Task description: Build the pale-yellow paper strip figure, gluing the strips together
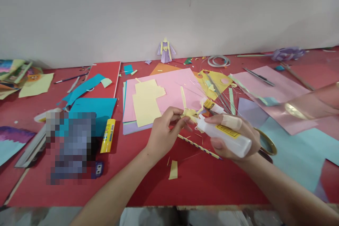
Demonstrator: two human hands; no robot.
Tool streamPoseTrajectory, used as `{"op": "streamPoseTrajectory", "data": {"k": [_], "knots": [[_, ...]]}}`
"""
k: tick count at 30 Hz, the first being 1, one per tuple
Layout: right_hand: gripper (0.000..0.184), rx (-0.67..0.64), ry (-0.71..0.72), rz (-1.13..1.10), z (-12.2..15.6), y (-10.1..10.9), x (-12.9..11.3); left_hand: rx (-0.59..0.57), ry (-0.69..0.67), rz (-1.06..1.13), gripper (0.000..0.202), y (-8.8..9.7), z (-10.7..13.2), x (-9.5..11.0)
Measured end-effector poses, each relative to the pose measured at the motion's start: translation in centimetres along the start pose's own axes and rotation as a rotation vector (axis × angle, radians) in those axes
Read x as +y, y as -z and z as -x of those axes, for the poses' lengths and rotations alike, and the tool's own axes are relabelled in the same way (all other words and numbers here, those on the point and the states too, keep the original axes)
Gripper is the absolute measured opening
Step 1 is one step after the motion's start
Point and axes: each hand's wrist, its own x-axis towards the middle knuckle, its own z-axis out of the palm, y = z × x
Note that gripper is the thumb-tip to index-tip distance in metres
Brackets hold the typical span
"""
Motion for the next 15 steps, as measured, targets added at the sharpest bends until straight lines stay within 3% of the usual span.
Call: {"op": "streamPoseTrajectory", "data": {"k": [4,8,15], "knots": [[0.026,0.05,0.096,-0.003,0.25,0.07,0.18,-0.008,-0.023,0.014,0.013,-0.19,0.11,-0.02],[0.038,0.004,0.123,-0.019,0.51,0.16,0.57,-0.014,-0.021,0.027,0.014,-0.23,0.21,0.05],[0.04,0.015,0.187,0.02,0.54,0.17,0.82,-0.015,-0.015,0.03,0.016,-0.19,0.36,0.05]]}}
